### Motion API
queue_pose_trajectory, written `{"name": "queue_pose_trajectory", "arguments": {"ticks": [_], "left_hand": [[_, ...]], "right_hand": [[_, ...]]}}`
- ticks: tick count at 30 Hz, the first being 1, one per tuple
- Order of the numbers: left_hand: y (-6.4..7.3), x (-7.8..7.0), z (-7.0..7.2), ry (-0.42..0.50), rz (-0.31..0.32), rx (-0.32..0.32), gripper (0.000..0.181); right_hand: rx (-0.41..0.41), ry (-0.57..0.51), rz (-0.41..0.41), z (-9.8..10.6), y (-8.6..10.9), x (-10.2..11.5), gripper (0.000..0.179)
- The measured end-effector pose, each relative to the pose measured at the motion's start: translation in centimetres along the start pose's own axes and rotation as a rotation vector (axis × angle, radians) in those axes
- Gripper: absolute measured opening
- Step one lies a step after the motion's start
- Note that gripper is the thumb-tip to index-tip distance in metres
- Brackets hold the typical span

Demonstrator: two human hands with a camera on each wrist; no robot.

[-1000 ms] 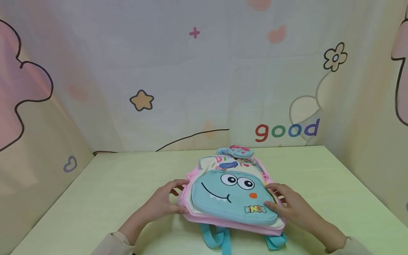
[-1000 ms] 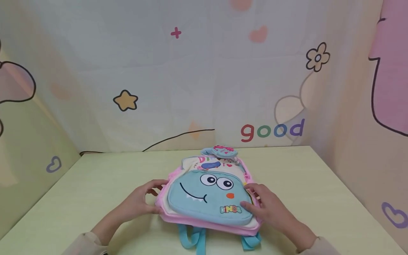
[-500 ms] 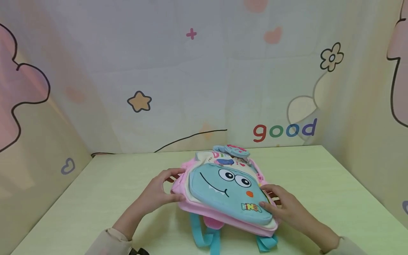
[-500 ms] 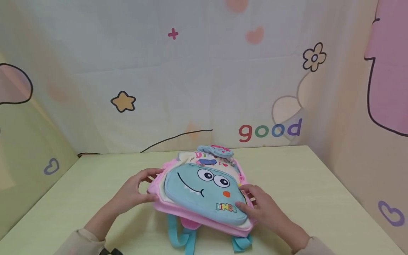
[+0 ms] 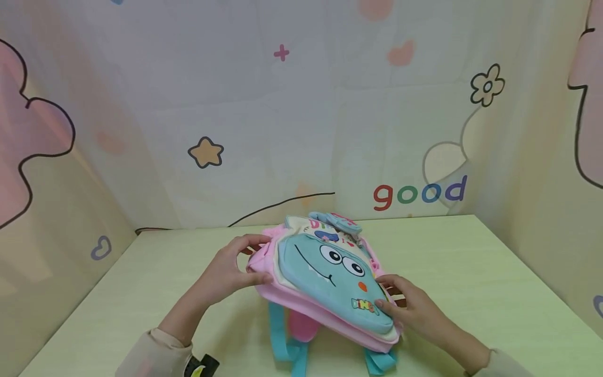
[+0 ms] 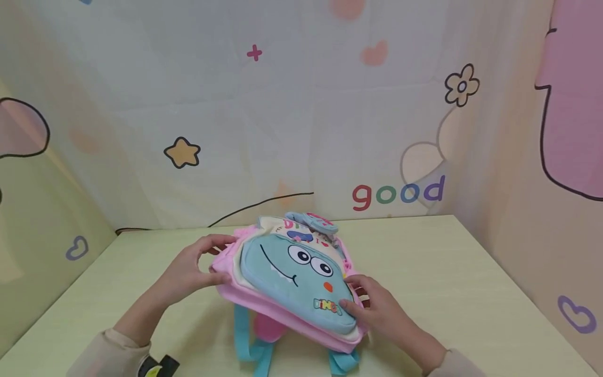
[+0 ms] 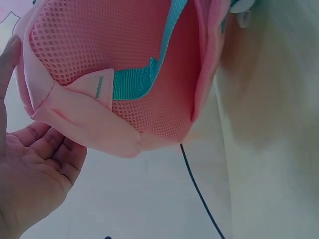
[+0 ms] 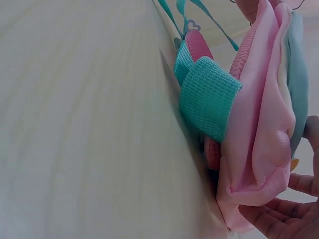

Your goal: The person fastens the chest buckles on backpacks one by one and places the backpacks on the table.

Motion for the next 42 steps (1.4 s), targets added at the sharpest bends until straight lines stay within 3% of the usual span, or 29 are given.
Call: {"name": "queue_pose_trajectory", "arguments": {"ticks": [12,22,30,42], "left_hand": [[-1.2,-3.0,2.1,-0.021,0.02,-0.072,0.06],[-1.7,-4.9,2.8,-0.013,0.071,-0.133,0.058],[-1.9,-6.5,3.1,0.023,0.046,-0.153,0.056],[-2.1,-8.5,3.5,-0.005,0.021,-0.181,0.057]], "right_hand": [[0.021,-0.118,0.039,-2.0,-0.5,1.0,0.044],[0.032,-0.2,0.041,-3.8,-1.1,1.5,0.041],[0.092,-0.3,0.078,-5.2,-1.4,2.1,0.041],[0.169,-0.444,0.086,-6.9,-1.9,3.1,0.046]]}}
Point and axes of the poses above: each hand's wrist, its own y-axis away from the middle knuckle, its own z-axis out of the back of the hand, x = y × z, the point moved 8 cm from there along -y, towards the middle knuckle, and after that the axes turned 1 degree about -y, right-handed, at the moved point
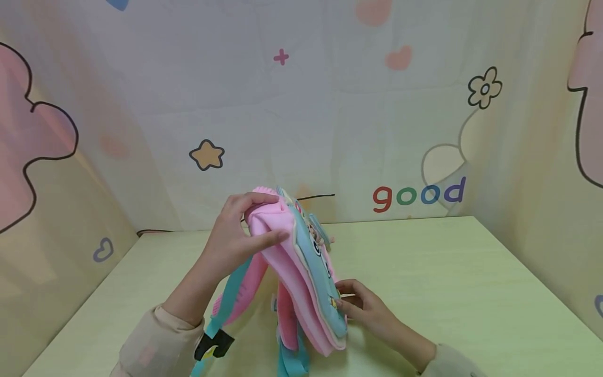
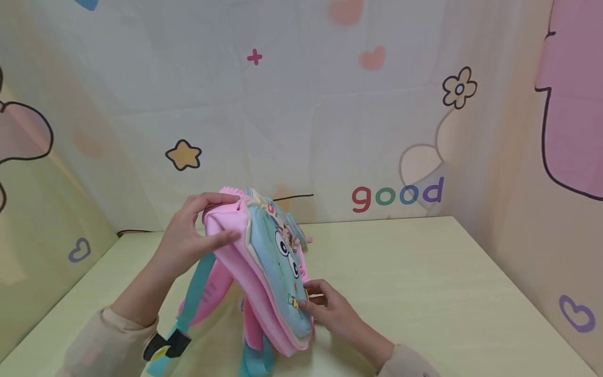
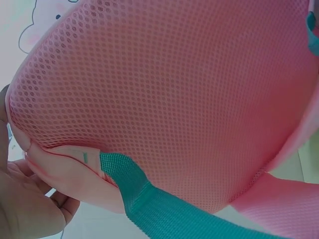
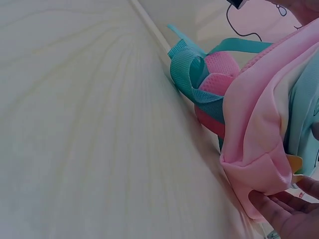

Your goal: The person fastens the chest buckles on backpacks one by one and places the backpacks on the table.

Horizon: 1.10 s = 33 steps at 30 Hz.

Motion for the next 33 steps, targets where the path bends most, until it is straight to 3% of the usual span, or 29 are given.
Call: {"name": "queue_pose_trajectory", "arguments": {"ticks": [12,22,26,33], "left_hand": [[-0.1,-1.8,-0.1,0.035,-0.022,0.006,0.052],[0.2,-3.8,-1.0,0.022,-0.128,0.026,0.052],[0.3,-4.4,-1.7,0.018,-0.144,0.048,0.053],[0.4,-4.8,-2.4,0.022,-0.161,0.078,0.058]], "right_hand": [[0.08,-0.107,0.018,-2.5,-0.4,0.0,0.05],[0.139,-0.178,0.071,-3.8,-0.3,0.1,0.05],[0.155,-0.172,0.097,-4.1,-0.2,0.2,0.047],[0.177,-0.091,0.056,-3.5,0.0,-0.4,0.045]]}}
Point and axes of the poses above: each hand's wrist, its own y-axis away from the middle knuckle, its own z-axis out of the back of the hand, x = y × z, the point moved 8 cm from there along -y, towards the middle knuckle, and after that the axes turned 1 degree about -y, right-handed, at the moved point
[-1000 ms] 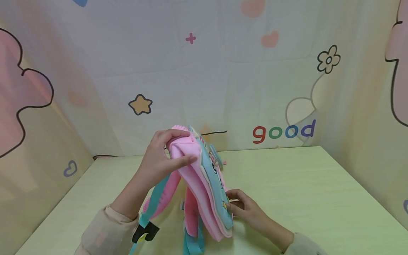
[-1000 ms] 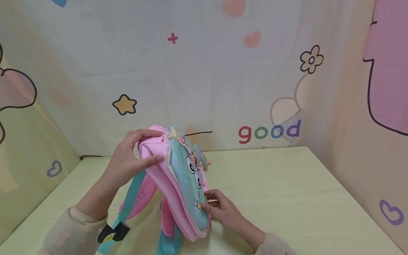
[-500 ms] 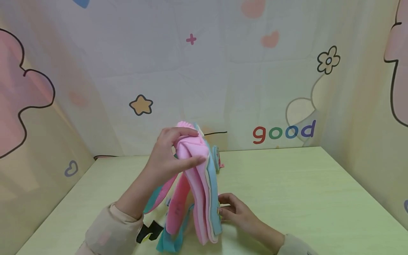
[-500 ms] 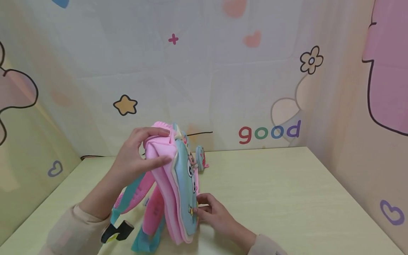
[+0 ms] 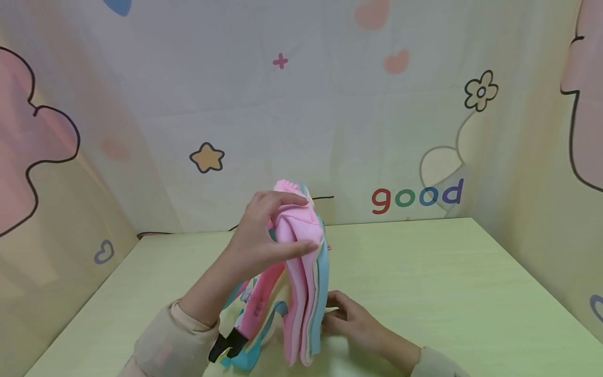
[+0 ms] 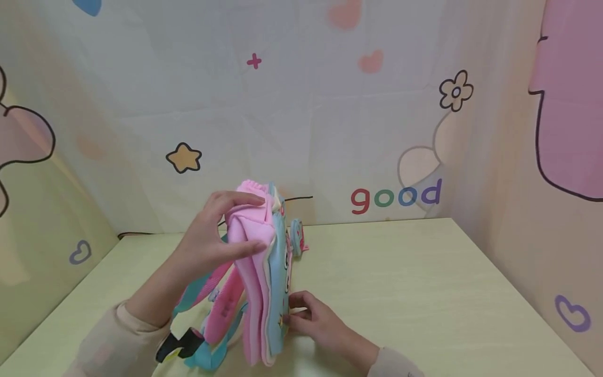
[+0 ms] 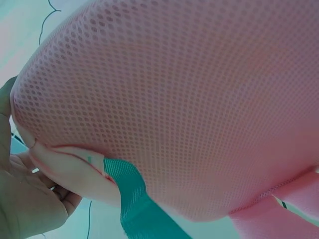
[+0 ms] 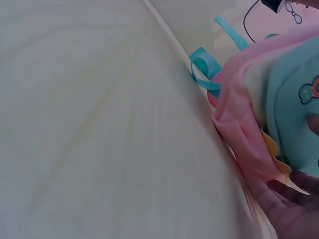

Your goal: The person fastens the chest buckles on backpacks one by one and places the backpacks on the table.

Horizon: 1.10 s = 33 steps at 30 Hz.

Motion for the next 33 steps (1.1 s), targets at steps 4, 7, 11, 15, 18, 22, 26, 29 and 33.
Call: {"name": "queue_pose_trajectory", "arguments": {"ticks": [4,7,11,15,18,22,26,29,33], "left_hand": [[0.1,-0.2,-0.5,0.02,-0.017,0.028,0.061],[0.0,-0.4,-0.8,0.026,-0.032,0.032,0.062],[0.0,-0.8,-1.0,0.009,-0.059,0.022,0.066],[0.0,-1.3,-1.0,-0.009,-0.114,0.011,0.07],[0.0,-1.6,-1.0,-0.026,-0.149,0.002,0.071],[0.0,-1.7,-1.1,-0.039,-0.166,-0.002,0.073],[0.0,-1.8,-1.1,-0.029,-0.168,-0.004,0.074],[0.1,-1.9,-1.2,-0.016,-0.167,-0.003,0.073],[0.2,-2.0,-1.1,-0.024,-0.186,-0.018,0.073]], "right_hand": [[0.044,0.014,-0.023,1.2,0.5,0.2,0.044],[0.002,0.087,-0.018,2.9,0.9,1.3,0.043],[-0.124,0.186,0.03,5.7,1.0,4.1,0.043],[-0.206,0.252,0.101,7.8,0.9,8.1,0.04],[-0.244,0.33,0.152,8.6,0.7,11.4,0.036],[-0.275,0.449,0.211,8.5,0.1,15.6,0.035],[-0.249,0.551,0.255,7.3,-0.7,19.0,0.039],[-0.194,0.605,0.281,6.0,-1.1,20.7,0.045],[-0.143,0.682,0.319,4.4,-1.6,21.9,0.049]]}}
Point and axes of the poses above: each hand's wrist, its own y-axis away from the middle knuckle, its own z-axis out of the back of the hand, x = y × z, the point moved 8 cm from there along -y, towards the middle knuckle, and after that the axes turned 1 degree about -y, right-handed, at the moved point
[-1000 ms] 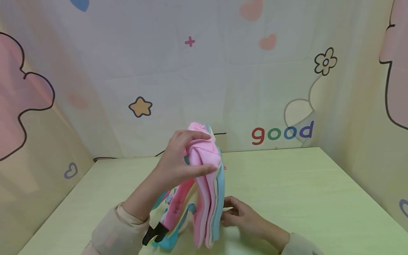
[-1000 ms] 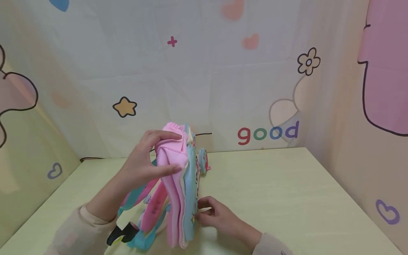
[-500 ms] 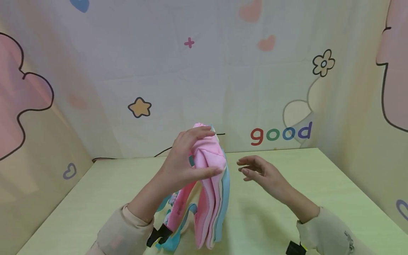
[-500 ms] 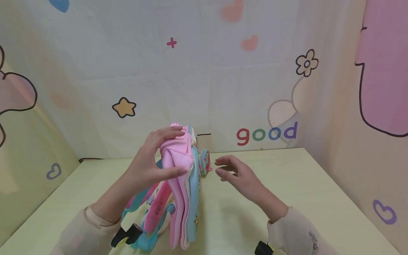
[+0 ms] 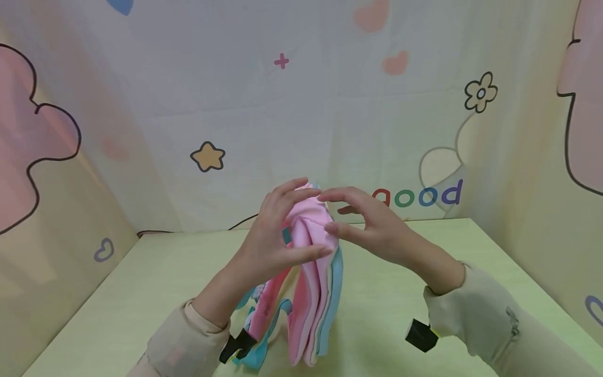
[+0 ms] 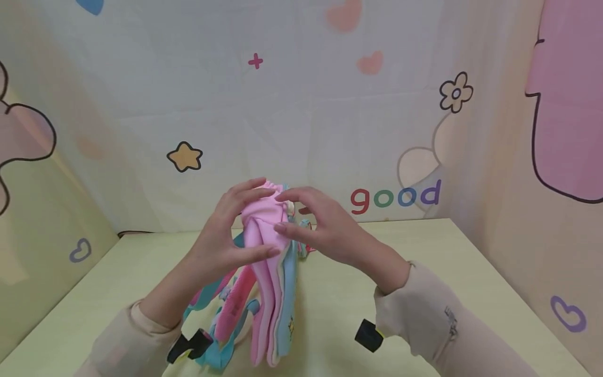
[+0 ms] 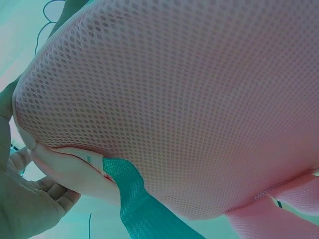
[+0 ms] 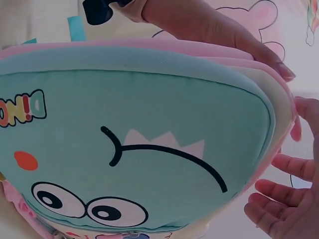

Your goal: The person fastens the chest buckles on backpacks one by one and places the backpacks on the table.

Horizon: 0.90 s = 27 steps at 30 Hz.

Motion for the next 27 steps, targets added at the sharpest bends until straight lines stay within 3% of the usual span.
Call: {"name": "queue_pose_trajectory", "arguments": {"ticks": [4,15,22,27], "left_hand": [[0.0,0.1,0.2,-0.003,-0.02,-0.012,0.073],[0.2,0.8,0.6,0.025,0.001,0.022,0.077],[0.9,0.7,0.4,0.018,-0.036,0.02,0.079],[1.7,0.7,0.4,0.017,-0.032,0.017,0.08]], "right_hand": [[0.021,0.047,0.022,-0.3,-0.3,0.6,0.048],[0.035,0.111,-0.034,0.1,0.0,0.1,0.047],[0.025,0.111,0.033,0.1,0.3,0.4,0.05],[0.02,0.106,0.024,0.1,0.5,0.3,0.055]]}}
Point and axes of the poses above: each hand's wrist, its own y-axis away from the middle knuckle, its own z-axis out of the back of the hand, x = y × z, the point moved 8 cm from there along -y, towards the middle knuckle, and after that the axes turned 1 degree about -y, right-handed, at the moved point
